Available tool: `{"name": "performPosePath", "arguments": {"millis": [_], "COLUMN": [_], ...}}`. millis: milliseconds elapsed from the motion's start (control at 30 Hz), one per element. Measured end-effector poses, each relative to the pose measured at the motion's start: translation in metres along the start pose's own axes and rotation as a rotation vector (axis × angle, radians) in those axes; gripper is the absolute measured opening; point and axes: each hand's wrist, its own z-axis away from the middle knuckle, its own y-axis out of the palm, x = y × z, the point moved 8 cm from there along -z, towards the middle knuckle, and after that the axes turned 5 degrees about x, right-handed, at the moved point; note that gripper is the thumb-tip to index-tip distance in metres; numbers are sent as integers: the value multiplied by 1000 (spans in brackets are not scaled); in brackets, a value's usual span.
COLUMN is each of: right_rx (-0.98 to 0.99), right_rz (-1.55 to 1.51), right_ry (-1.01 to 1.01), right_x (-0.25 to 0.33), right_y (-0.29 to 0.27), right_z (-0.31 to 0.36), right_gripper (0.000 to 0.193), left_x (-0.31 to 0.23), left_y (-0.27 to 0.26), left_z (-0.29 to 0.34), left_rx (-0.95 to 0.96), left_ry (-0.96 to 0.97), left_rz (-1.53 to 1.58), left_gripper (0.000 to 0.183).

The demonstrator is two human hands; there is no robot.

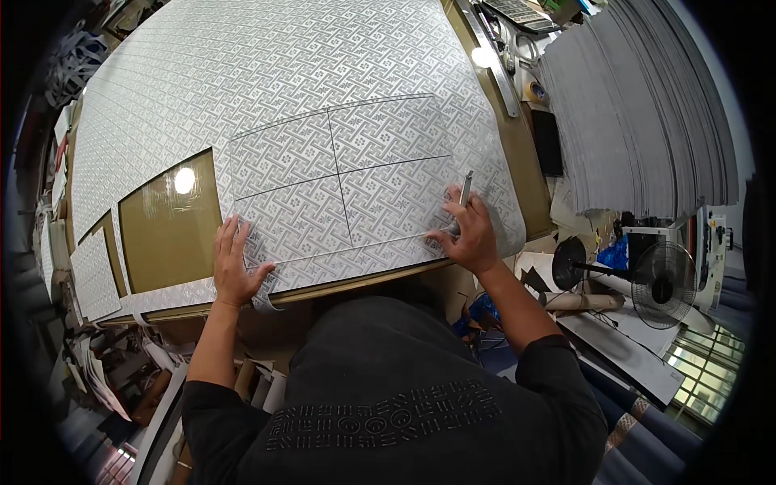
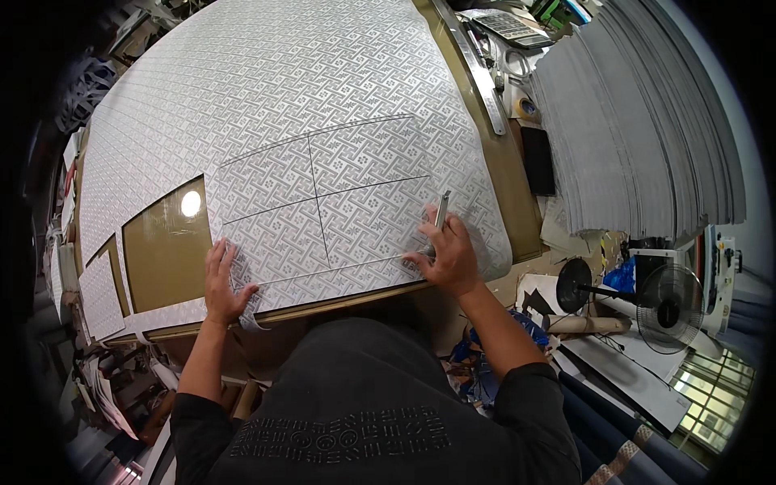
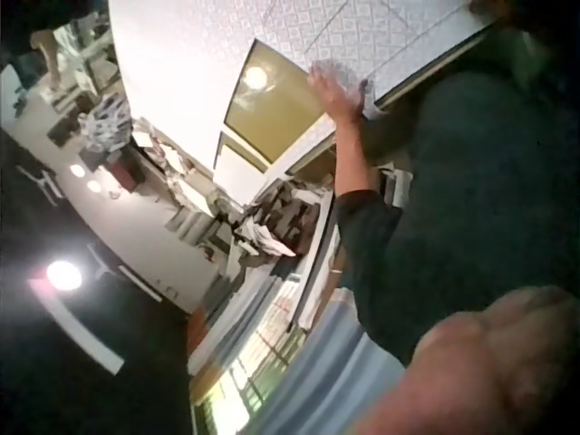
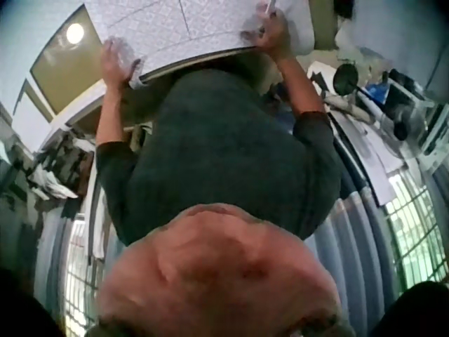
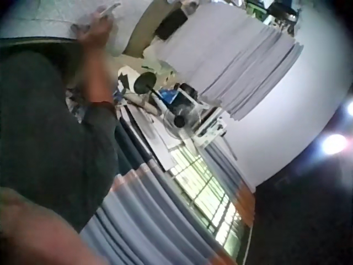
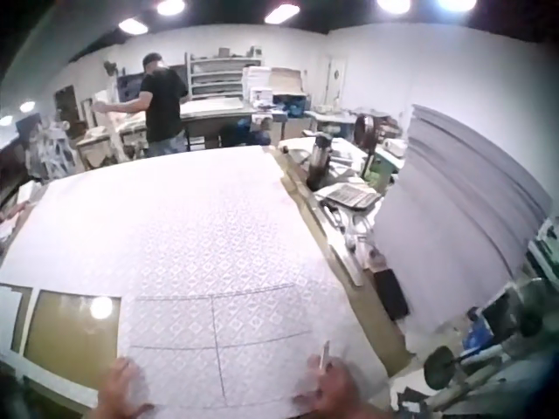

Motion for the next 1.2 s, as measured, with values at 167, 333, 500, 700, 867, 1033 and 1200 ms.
{"name": "performPosePath", "arguments": {"millis": [167, 333, 500, 700, 867, 1033, 1200], "right_rx": [4, 18, 61, 73, 58, 50, 66], "right_rz": [-24, 12, 56, 82, 100, 104, 102], "right_ry": [-5, 17, 28, 1, -21, -22, -15], "right_x": [0, 4, 2, -1, 0, 1, 1], "right_y": [3, 1, 0, 3, 5, 6, 5], "right_z": [-1, -2, -2, -2, -1, 0, 0], "right_gripper": [58, 57, 57, 57, 58, 57, 57], "left_x": [2, 2, 4, 3, 4, 5, 5], "left_y": [0, 0, 0, -6, -6, -4, -3], "left_z": [1, 3, 1, -2, -2, -2, -3], "left_rx": [6, 2, 3, -21, -26, -22, -4], "left_ry": [-9, -11, 17, 25, 33, 52, 43], "left_rz": [-30, -15, 1, 29, 21, 18, 42], "left_gripper": [86, 85, 84, 86, 86, 86, 86]}}
